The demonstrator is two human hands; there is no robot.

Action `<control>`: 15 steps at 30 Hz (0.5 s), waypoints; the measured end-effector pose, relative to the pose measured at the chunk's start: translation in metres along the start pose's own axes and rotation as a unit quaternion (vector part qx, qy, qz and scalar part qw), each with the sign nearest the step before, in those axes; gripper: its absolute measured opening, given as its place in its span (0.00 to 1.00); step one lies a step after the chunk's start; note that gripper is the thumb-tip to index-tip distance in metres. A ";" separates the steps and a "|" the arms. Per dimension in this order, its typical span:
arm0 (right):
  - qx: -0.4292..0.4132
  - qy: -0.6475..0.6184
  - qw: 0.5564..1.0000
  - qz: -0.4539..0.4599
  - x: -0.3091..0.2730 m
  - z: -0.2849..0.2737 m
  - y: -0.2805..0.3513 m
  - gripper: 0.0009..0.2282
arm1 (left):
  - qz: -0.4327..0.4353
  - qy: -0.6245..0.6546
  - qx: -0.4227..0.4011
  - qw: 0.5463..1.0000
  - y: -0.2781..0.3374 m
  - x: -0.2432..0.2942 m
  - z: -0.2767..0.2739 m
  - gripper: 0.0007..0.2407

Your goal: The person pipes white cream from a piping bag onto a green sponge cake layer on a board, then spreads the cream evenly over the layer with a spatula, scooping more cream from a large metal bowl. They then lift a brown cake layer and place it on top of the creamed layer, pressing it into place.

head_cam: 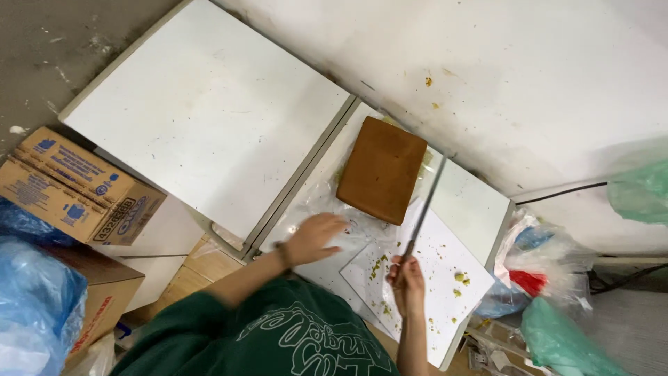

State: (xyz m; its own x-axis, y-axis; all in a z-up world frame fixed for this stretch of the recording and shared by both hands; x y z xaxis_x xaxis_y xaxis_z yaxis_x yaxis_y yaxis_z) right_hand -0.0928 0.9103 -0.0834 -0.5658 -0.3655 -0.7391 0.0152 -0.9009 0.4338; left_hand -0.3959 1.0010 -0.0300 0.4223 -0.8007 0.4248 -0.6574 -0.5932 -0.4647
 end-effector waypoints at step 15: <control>0.201 0.024 0.976 -0.081 -0.015 -0.019 0.014 0.09 | -0.070 -0.140 -0.279 0.947 0.027 -0.171 0.099 0.06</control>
State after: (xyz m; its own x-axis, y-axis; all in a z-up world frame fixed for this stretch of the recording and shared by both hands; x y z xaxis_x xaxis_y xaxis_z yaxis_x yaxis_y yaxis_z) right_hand -0.0687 0.8987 -0.0757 -0.4947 -0.2451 -0.8338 -0.4019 -0.7861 0.4696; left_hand -0.4244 1.1142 -0.1919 0.6274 -0.7546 0.1919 -0.7773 -0.6216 0.0969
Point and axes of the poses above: each hand's wrist, its own y-axis away from the middle knuckle, its own z-axis out of the palm, x = y × z, the point moved 3 cm from there along -y, towards the middle knuckle, and after that the axes turned 9 degrees about z, right-handed, at the moved point
